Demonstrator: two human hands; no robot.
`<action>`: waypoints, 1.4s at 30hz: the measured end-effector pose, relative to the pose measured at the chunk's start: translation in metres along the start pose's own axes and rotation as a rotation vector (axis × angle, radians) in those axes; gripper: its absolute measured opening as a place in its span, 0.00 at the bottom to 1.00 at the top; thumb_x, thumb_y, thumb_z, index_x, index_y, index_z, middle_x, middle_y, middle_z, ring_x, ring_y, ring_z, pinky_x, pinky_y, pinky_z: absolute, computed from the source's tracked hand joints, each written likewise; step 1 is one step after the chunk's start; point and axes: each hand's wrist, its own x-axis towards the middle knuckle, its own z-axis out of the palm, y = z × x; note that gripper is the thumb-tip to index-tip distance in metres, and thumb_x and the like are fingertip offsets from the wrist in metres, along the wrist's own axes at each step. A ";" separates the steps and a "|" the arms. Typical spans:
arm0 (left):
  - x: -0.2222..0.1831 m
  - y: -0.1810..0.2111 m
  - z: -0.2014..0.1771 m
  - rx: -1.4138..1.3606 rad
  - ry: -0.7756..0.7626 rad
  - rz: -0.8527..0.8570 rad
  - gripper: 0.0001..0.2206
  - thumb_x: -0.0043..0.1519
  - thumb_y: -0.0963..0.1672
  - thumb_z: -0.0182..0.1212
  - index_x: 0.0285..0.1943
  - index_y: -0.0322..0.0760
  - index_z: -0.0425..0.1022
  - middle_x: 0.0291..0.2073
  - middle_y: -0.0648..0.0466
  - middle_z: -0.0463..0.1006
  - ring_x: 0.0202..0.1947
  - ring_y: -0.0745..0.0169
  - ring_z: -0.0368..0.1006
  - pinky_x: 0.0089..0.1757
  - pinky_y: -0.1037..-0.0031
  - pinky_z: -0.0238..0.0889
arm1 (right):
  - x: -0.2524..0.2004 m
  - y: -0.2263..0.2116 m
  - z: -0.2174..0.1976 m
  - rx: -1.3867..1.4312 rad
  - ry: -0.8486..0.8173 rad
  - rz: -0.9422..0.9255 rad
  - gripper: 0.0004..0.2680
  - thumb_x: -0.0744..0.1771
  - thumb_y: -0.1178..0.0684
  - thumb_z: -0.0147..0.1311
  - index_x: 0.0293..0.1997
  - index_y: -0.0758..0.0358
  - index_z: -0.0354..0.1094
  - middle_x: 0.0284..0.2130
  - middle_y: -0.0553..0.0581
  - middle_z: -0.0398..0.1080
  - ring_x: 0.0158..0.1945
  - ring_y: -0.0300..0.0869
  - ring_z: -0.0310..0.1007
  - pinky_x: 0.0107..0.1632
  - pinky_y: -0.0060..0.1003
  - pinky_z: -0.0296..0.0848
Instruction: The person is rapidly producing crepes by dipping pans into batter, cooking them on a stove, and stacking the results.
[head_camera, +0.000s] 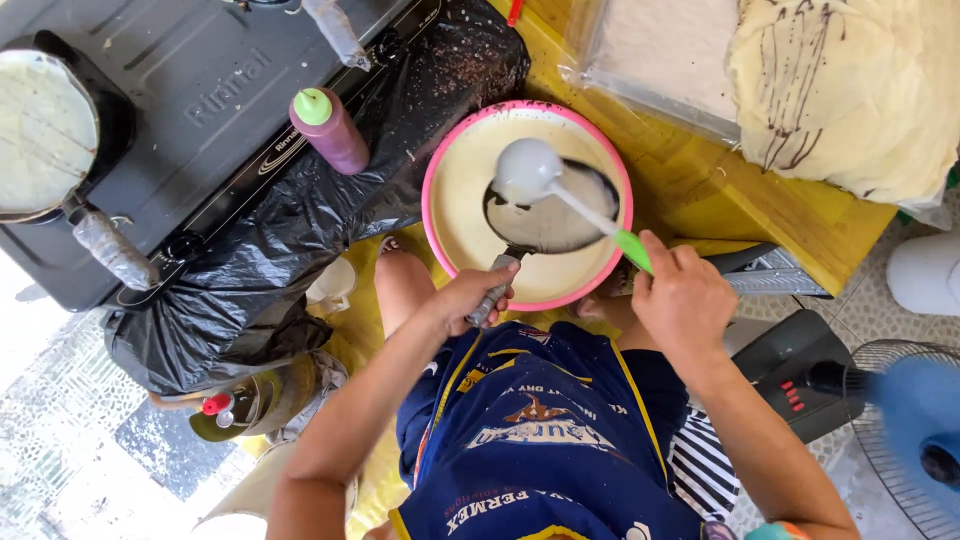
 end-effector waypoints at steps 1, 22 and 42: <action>-0.003 0.007 0.000 -0.001 0.005 0.000 0.25 0.61 0.57 0.68 0.35 0.30 0.73 0.15 0.51 0.71 0.09 0.64 0.68 0.14 0.74 0.62 | -0.005 0.002 0.004 0.005 0.000 -0.001 0.17 0.58 0.50 0.62 0.52 0.38 0.79 0.29 0.45 0.68 0.30 0.41 0.74 0.35 0.35 0.76; -0.034 -0.021 0.011 0.174 0.007 0.156 0.20 0.60 0.48 0.73 0.42 0.23 0.74 0.15 0.43 0.73 0.11 0.57 0.73 0.19 0.72 0.69 | -0.033 0.039 0.005 0.003 0.074 0.136 0.18 0.58 0.46 0.64 0.52 0.28 0.79 0.32 0.36 0.70 0.35 0.33 0.76 0.43 0.23 0.74; -0.053 -0.009 -0.002 0.132 0.058 0.178 0.17 0.59 0.46 0.74 0.35 0.23 0.75 0.13 0.42 0.72 0.09 0.57 0.71 0.16 0.72 0.67 | -0.026 0.032 0.023 0.414 -0.020 0.384 0.16 0.62 0.48 0.70 0.56 0.39 0.80 0.35 0.50 0.75 0.38 0.53 0.78 0.44 0.44 0.77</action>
